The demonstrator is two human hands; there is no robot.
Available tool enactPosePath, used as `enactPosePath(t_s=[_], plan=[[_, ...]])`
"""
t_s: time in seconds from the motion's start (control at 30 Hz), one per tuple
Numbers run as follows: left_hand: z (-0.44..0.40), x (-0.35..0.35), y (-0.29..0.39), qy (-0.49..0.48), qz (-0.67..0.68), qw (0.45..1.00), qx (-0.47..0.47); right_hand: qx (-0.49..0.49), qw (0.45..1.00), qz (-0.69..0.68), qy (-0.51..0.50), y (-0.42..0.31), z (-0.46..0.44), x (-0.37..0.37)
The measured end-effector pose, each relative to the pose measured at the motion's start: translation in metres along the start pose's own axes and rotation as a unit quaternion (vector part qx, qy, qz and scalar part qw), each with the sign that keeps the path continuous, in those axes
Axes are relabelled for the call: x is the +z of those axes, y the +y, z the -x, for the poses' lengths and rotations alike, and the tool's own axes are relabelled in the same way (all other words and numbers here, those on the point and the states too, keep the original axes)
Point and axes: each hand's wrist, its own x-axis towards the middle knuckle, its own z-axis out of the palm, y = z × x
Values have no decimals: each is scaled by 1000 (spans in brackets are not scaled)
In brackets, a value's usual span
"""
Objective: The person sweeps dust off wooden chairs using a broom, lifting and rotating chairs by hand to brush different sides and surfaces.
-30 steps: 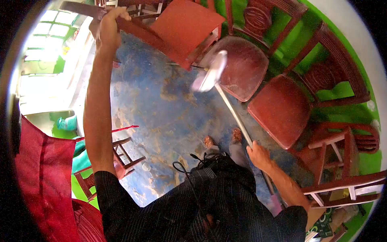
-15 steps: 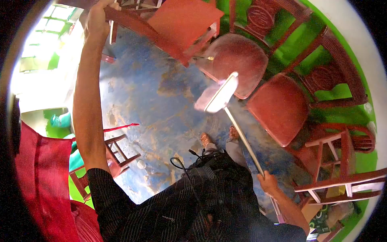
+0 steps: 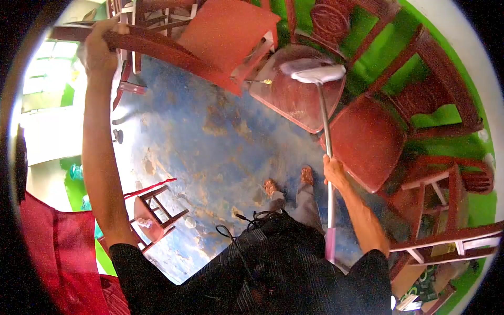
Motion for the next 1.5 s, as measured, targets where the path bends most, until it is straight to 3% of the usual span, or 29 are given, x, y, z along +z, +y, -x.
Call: enactPosePath(t_s=[0.03,0.07,0.1,0.13,0.2,0.23,0.3,0.37,0.43,0.5,0.6,0.67,0.7,0.77,0.8,0.83,0.9,0.97,1.07,1.1,1.2,1.27,1.33,1.4,1.5], plan=[[-1,-2,4,-1,-27,1000,-1,9,1000,-4,2,7,10,-1],[-16,-16,-1,-30,14,999,-14,-18,996,85,-16,11,16,-11],[-13,-2,4,58,0,998,-29,-47,982,178,-33,15,19,-18],[-14,-3,6,39,-10,999,-29,-107,981,160,-22,27,35,-15],[-15,-3,7,20,-19,999,-26,-23,994,101,-32,46,67,1],[-13,-1,6,16,-22,1000,-15,-32,996,73,-33,52,83,7],[-10,-2,5,16,-27,999,-4,-103,982,159,22,108,69,30],[-11,1,4,32,-57,997,32,-4,998,63,-23,45,50,30],[-18,-5,4,35,-41,998,12,-26,998,48,-36,5,-13,42],[-23,-11,5,37,-26,999,-5,-74,997,17,32,-50,-37,52],[-30,-21,2,-12,4,1000,7,-126,991,16,31,-47,-27,51],[-37,-29,-7,-78,70,994,21,13,998,43,-50,4,7,42],[-38,-35,-13,-107,101,989,26,7,999,52,2,20,40,39],[-22,-20,-5,-96,76,991,49,-56,992,113,25,51,60,36],[12,26,12,-7,45,994,96,-14,996,88,3,40,68,37],[15,29,15,20,30,993,109,28,998,61,-16,29,72,40],[21,37,21,75,-1,988,132,9,995,70,-64,-4,22,53],[-30,-19,-4,50,14,998,26,-68,992,103,5,-39,-14,70],[-34,-25,-12,-23,-42,997,58,-30,989,137,-53,-54,13,61],[-39,-28,-15,-23,-35,997,58,-26,986,157,-41,-24,22,60],[-39,-34,-15,29,66,997,-3,45,974,220,-1,50,90,54],[-11,-4,0,102,-73,991,52,41,978,206,-6,64,89,52],[-12,-11,-3,90,-44,994,51,40,983,177,-16,42,84,57],[-19,-23,-6,82,-17,995,52,-51,984,172,6,3,45,68],[-29,-31,-8,30,29,999,7,-108,978,178,8,-34,-5,83]])
